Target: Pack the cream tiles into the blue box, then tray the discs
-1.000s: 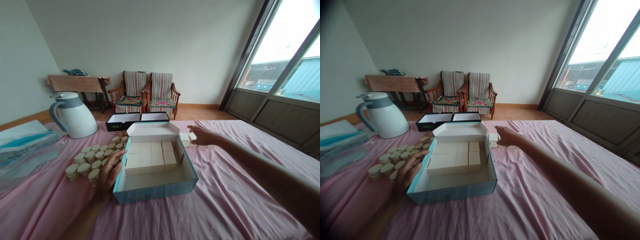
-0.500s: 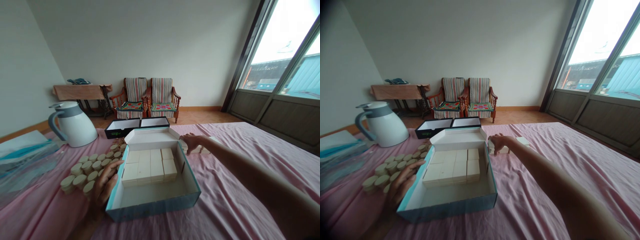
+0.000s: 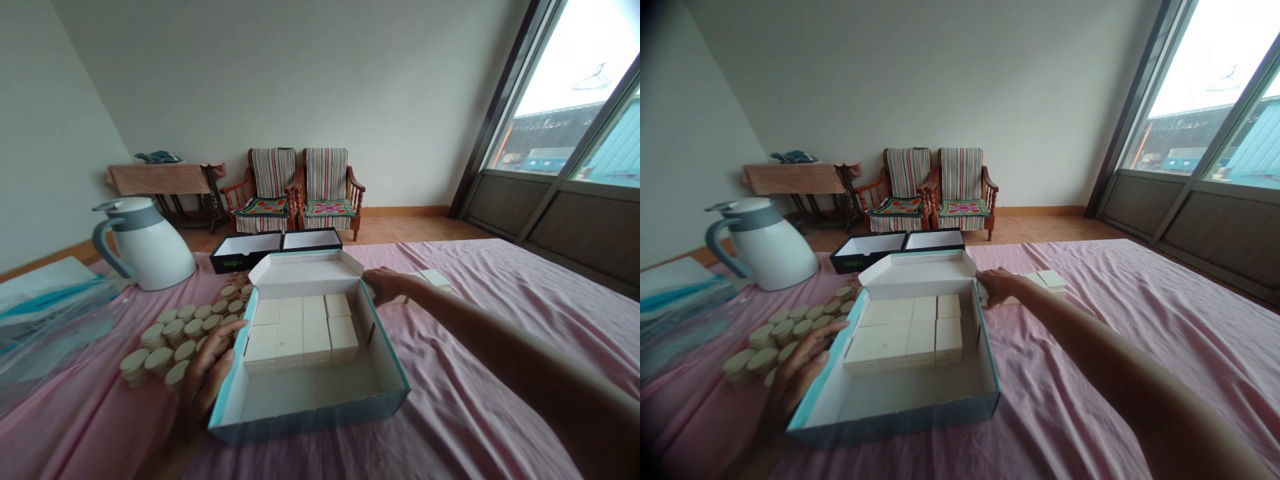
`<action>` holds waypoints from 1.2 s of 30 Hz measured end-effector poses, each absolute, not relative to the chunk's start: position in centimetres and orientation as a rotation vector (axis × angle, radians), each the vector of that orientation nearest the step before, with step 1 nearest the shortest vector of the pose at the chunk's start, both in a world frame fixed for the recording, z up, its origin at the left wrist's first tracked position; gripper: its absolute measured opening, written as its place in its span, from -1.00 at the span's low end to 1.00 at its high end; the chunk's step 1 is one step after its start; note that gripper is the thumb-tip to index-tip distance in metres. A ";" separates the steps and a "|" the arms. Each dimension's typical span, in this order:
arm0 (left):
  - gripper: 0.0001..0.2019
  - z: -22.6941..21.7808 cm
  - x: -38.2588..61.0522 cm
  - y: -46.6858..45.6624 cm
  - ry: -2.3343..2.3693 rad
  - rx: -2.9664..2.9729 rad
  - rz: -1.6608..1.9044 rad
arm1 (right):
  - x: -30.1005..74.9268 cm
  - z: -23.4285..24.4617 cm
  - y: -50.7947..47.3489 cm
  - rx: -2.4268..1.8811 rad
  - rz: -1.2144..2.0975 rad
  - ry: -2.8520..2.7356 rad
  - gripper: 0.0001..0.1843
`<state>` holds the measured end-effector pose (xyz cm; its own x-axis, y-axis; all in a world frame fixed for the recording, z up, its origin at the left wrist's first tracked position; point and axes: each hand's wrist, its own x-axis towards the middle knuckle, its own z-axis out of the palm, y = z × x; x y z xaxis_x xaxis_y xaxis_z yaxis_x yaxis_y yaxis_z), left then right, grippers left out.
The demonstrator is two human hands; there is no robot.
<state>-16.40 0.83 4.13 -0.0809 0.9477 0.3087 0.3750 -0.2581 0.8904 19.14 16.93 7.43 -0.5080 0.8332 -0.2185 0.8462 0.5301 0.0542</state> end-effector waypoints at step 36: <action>-0.57 4.6 -15.6 0.3 1.307 1.626 1.363 | 18.4 15.7 11.1 1.841 0.169 2.773 -0.36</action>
